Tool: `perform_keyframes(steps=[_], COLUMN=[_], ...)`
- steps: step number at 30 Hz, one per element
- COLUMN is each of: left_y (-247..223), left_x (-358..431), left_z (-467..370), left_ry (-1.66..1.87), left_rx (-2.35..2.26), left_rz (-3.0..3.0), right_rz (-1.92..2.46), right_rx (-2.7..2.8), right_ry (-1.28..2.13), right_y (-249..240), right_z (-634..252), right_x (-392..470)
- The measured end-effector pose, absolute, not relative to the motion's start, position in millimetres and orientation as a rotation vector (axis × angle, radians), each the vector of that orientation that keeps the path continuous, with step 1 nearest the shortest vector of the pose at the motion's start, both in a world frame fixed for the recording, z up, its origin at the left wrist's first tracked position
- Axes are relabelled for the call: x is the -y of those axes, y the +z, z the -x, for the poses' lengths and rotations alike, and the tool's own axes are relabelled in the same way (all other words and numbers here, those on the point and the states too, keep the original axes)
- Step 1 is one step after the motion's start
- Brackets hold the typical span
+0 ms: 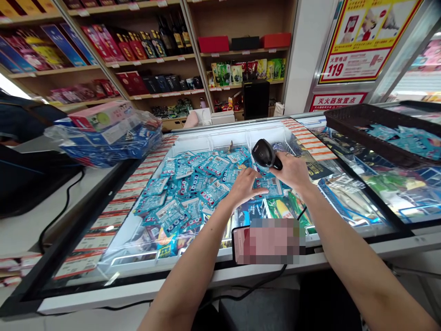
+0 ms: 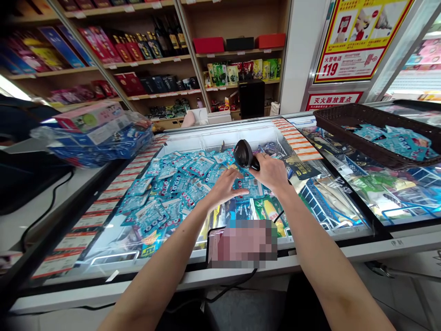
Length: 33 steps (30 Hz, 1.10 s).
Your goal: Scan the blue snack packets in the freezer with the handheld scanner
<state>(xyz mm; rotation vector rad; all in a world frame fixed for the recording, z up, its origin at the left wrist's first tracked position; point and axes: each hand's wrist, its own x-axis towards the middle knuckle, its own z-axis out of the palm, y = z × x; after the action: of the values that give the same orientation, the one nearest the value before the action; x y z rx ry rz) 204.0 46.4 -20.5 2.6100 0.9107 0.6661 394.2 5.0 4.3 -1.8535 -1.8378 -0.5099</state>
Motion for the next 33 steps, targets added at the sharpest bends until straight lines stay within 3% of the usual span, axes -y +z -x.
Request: perform_keyframes(steps=[15,33], left_y=[-26,-36], left_x=[-98,-104], left_z=[-154,-149], left_ry=[1.186,1.216], left_rx=[-1.378,-1.353], left_rz=[-1.926,-1.937], right_rz=[1.842,1.53], right_rx=[1.906,2.221], right_ry=[-0.504,-0.341], right_y=[6,-1], right_z=[-390,-386], right_x=[-3,-3])
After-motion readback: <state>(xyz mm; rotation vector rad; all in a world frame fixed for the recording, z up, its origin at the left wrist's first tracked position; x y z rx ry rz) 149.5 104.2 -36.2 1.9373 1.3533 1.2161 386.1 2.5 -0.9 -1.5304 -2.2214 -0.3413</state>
